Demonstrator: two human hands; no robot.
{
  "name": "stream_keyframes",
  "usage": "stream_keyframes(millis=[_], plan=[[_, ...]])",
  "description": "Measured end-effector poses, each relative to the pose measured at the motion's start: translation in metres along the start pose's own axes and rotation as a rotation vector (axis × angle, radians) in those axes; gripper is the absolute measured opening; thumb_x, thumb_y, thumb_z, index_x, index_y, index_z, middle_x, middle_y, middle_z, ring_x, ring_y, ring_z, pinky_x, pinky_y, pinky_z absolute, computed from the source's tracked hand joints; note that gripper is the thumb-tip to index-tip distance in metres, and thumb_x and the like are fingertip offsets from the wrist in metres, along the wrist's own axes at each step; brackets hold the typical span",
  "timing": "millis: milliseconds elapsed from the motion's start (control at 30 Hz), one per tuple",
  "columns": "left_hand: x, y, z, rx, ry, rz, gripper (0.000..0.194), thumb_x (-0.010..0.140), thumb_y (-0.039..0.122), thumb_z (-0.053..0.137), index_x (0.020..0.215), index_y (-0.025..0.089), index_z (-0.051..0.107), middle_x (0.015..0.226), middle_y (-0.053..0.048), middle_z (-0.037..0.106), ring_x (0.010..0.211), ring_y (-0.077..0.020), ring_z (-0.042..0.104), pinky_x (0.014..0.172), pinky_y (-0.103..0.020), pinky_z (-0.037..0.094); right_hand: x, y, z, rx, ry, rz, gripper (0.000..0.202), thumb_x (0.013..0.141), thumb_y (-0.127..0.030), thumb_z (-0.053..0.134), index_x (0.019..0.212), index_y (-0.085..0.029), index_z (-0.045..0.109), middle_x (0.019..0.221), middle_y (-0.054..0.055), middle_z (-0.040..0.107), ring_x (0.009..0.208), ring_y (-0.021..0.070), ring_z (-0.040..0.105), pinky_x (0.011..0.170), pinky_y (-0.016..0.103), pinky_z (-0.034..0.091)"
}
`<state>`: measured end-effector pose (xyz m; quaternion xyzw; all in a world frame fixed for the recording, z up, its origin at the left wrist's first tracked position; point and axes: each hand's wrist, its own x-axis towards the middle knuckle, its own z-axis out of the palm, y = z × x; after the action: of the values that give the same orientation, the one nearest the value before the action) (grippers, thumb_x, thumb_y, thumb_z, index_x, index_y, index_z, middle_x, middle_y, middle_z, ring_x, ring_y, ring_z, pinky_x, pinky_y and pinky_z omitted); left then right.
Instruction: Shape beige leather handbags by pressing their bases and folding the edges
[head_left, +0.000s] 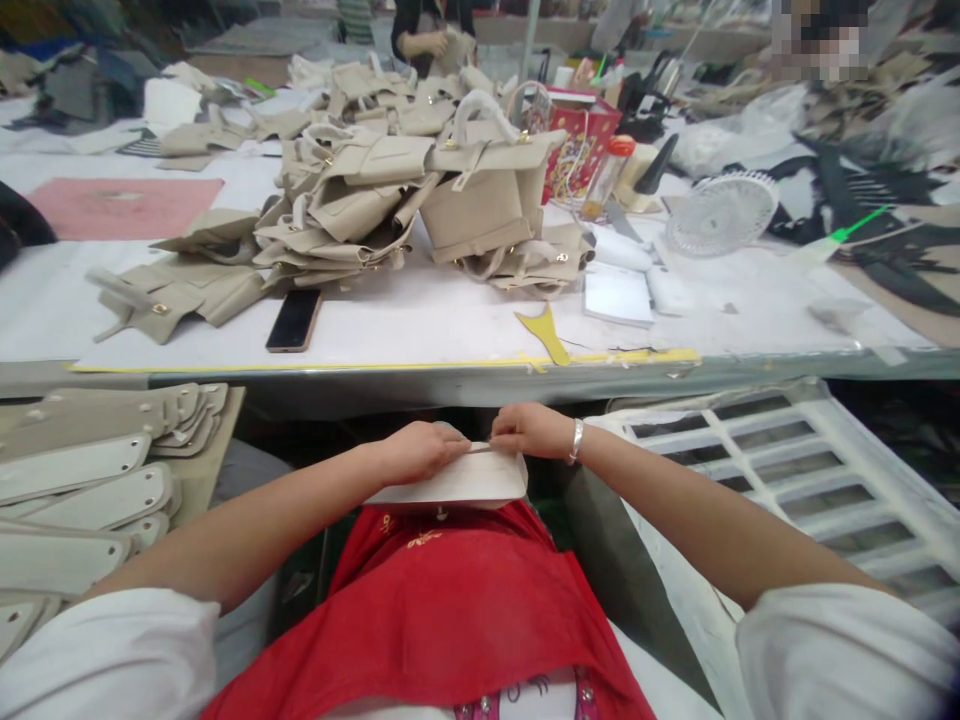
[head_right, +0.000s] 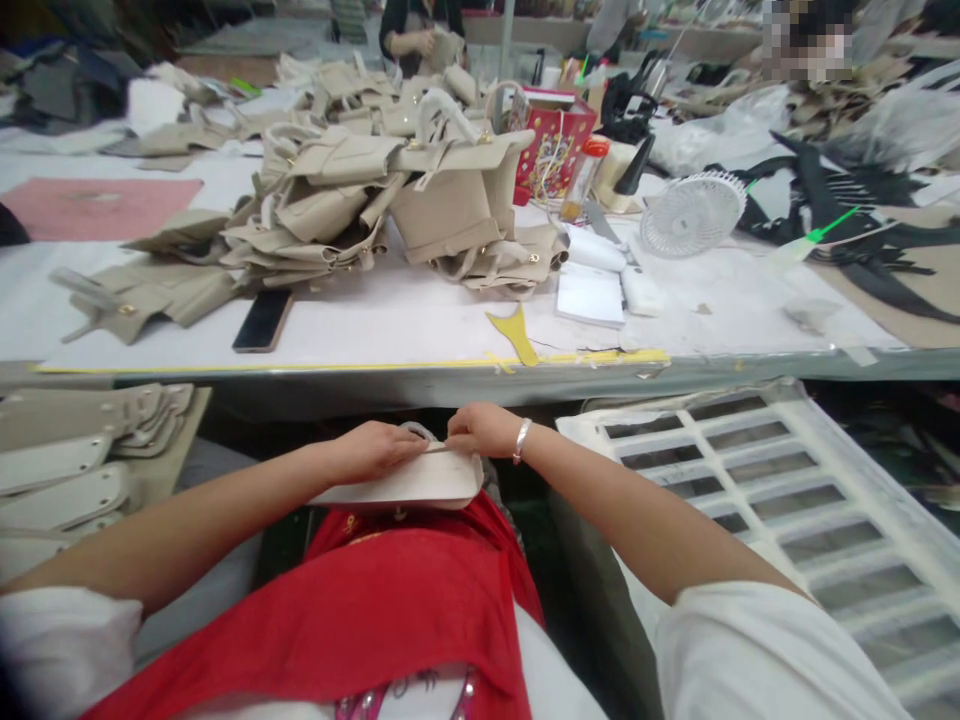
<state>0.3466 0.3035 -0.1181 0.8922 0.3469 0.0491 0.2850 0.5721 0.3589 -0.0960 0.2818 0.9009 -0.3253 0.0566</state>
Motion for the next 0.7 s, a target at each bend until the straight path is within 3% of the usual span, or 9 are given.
stream_keyframes(millis=[167,333,567,700], plan=[[0.0,-0.001,0.001,-0.037,0.007,-0.033,0.035,0.08,0.021,0.044,0.111,0.02,0.06,0.105,-0.007,0.064,0.092,-0.0229,0.057,0.078,-0.025,0.04,0.031,0.021,0.001,0.386,-0.241,0.11,0.023,0.068,-0.033,0.064,0.067,-0.015,0.051,0.058,-0.005,0.047,0.055,0.0077,0.042,0.051,0.02,0.031],[-0.007,-0.008,-0.003,-0.222,0.045,-0.056,0.031,0.077,0.019,0.048,0.103,0.021,0.063,0.099,-0.005,0.065,0.093,-0.0218,0.058,0.081,-0.024,0.04,0.052,0.016,0.006,0.568,-0.378,0.102,0.032,0.07,-0.042,0.062,0.067,-0.016,0.044,0.051,-0.009,0.039,0.047,0.0047,0.033,0.045,0.018,0.025],[-0.05,-0.04,-0.015,-0.529,0.037,-0.1,0.028,0.072,0.021,0.056,0.096,0.026,0.068,0.11,0.0,0.064,0.102,-0.0216,0.057,0.092,-0.025,0.038,0.087,0.001,0.011,0.588,-0.477,0.048,0.035,0.07,-0.045,0.064,0.068,-0.016,0.044,0.052,-0.009,0.037,0.048,0.005,0.033,0.045,0.019,0.025],[-0.072,-0.051,-0.021,-0.569,0.019,-0.17,0.029,0.071,0.021,0.058,0.097,0.027,0.068,0.112,0.0,0.063,0.106,-0.0216,0.056,0.096,-0.027,0.037,0.114,-0.011,0.015,0.553,-0.53,-0.011,0.035,0.07,-0.044,0.064,0.067,-0.016,0.044,0.053,-0.009,0.037,0.05,0.0054,0.032,0.047,0.019,0.025]])
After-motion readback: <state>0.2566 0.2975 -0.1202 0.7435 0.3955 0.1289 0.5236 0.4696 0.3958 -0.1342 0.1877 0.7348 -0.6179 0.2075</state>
